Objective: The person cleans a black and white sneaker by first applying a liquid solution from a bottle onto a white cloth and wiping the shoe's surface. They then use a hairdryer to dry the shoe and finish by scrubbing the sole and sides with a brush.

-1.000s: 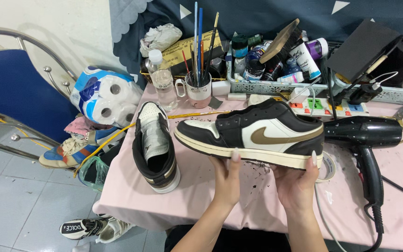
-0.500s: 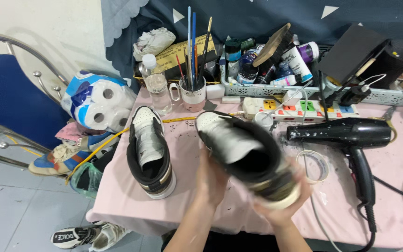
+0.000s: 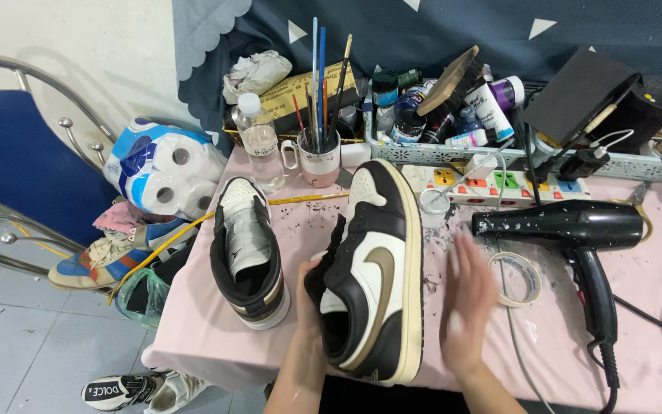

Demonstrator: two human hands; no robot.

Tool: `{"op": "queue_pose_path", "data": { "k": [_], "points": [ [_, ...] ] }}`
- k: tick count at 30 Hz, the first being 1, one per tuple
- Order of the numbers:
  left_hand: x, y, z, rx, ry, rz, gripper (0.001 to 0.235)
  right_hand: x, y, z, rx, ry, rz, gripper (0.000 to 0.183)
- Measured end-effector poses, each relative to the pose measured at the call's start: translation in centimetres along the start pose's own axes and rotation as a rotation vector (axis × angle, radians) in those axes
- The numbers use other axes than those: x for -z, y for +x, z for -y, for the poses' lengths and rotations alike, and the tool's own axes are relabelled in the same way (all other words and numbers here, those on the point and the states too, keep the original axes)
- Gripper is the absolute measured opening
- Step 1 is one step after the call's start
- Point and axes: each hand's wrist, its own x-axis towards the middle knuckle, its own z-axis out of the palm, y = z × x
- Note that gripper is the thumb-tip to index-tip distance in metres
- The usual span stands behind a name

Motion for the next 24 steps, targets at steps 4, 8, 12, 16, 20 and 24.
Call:
{"op": "queue_pose_path", "data": {
  "k": [4,8,12,16,20,24],
  "points": [
    [1.7,0.3,1.4,0.025,0.31,-0.186,0.056,0.9,0.7,-1.7,-0.551,0.184,0.047,0.075],
    [2.1,1.6,0.6,-0.389,1.283,-0.074,0.06,0.9,0.9,-2.7,-0.809,0.265,-0.041,0.065],
    [0.9,1.8,-0.4,-0.212,1.214,-0.263,0.059,-0.4,2.2,-2.7,-0.847,0.136,-0.068,0.065],
    [-0.4,2.0,0.0,-0.383,1.296,-0.275,0.06,-1.5,3.7,-2.8,-0.904,0.146,-0.066,0.066],
    [-0.8,2.2,-1.4,-0.323,1.461,-0.384,0.057,-2.2,4.8,-3.4,-0.825,-0.026,-0.017,0.071],
    [-2.0,1.7,-3.1,-0.5,1.664,-0.358,0.047,-2.5,5.5,-4.3,-0.802,-0.174,0.051,0.08]
  ]
}}
